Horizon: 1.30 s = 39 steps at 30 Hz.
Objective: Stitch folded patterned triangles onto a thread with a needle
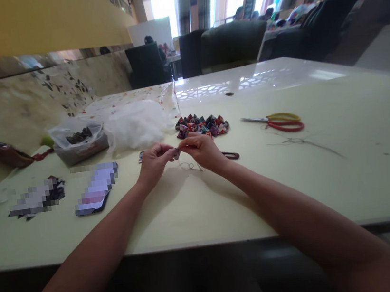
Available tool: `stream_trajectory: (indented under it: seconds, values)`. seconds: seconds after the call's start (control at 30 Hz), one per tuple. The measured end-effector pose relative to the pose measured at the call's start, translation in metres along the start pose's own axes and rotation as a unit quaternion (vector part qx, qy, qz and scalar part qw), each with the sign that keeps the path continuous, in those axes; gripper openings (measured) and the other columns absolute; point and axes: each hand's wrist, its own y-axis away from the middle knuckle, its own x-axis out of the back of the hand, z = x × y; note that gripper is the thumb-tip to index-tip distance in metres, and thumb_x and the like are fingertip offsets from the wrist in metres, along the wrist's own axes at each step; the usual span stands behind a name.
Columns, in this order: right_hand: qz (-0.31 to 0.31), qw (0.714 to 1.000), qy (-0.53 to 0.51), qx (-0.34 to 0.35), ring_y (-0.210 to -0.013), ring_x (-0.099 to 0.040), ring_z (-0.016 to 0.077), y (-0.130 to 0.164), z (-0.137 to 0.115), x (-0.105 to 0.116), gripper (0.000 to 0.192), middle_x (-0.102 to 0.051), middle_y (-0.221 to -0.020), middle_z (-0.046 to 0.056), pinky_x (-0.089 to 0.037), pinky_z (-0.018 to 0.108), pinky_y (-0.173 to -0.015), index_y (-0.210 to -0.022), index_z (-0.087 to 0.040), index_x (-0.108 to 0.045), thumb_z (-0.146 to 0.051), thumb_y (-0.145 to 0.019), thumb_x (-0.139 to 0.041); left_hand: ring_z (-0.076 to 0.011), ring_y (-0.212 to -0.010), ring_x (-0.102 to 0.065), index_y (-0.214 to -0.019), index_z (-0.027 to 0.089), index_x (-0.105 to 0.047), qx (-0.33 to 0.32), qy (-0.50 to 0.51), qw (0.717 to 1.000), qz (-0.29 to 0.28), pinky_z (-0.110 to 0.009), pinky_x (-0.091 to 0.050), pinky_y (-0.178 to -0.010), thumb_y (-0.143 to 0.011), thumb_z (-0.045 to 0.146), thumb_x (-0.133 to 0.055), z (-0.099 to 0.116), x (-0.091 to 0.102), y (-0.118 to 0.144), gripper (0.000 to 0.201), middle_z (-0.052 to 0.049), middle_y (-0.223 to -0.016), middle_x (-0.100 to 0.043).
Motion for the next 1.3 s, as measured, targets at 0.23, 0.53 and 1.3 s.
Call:
stream_trajectory:
  seconds: [0.23, 0.53, 1.3]
  values:
    - [-0.055, 0.997, -0.046, -0.012, -0.077, -0.061, 0.0138, -0.004, 0.002, 0.013, 0.015, -0.070, -0.084, 0.002, -0.049, 0.030, -0.076, -0.082, -0.022, -0.082, -0.018, -0.088, -0.069, -0.0133, -0.067, -0.065, -0.080, 0.017, -0.077, 0.022, 0.022, 0.999, -0.044, -0.028, -0.051, -0.066, -0.076, 0.036, -0.084, 0.001, 0.005, -0.004, 0.021, -0.004, -0.072, -0.075]
    - [-0.086, 0.984, -0.150, -0.051, -0.073, -0.058, 0.0123, -0.006, 0.006, 0.016, 0.011, -0.073, -0.083, 0.002, -0.049, 0.029, -0.068, -0.083, -0.021, -0.081, -0.026, -0.083, -0.071, -0.0120, -0.064, -0.061, -0.080, 0.019, -0.078, 0.072, 0.083, 0.991, -0.078, -0.027, -0.050, -0.063, -0.070, 0.038, -0.089, 0.003, 0.007, -0.006, 0.024, -0.003, -0.074, -0.074]
    - [-0.030, 0.993, -0.096, -0.062, -0.069, -0.053, 0.0129, 0.002, -0.005, -0.004, 0.015, -0.063, -0.070, -0.001, -0.044, 0.028, -0.067, -0.073, -0.019, -0.067, -0.029, -0.084, -0.067, -0.0107, -0.058, -0.059, -0.074, 0.017, -0.073, 0.108, 0.121, 0.984, -0.075, -0.026, -0.049, -0.059, -0.060, 0.044, -0.097, 0.000, 0.004, -0.005, 0.038, -0.002, -0.066, -0.071]
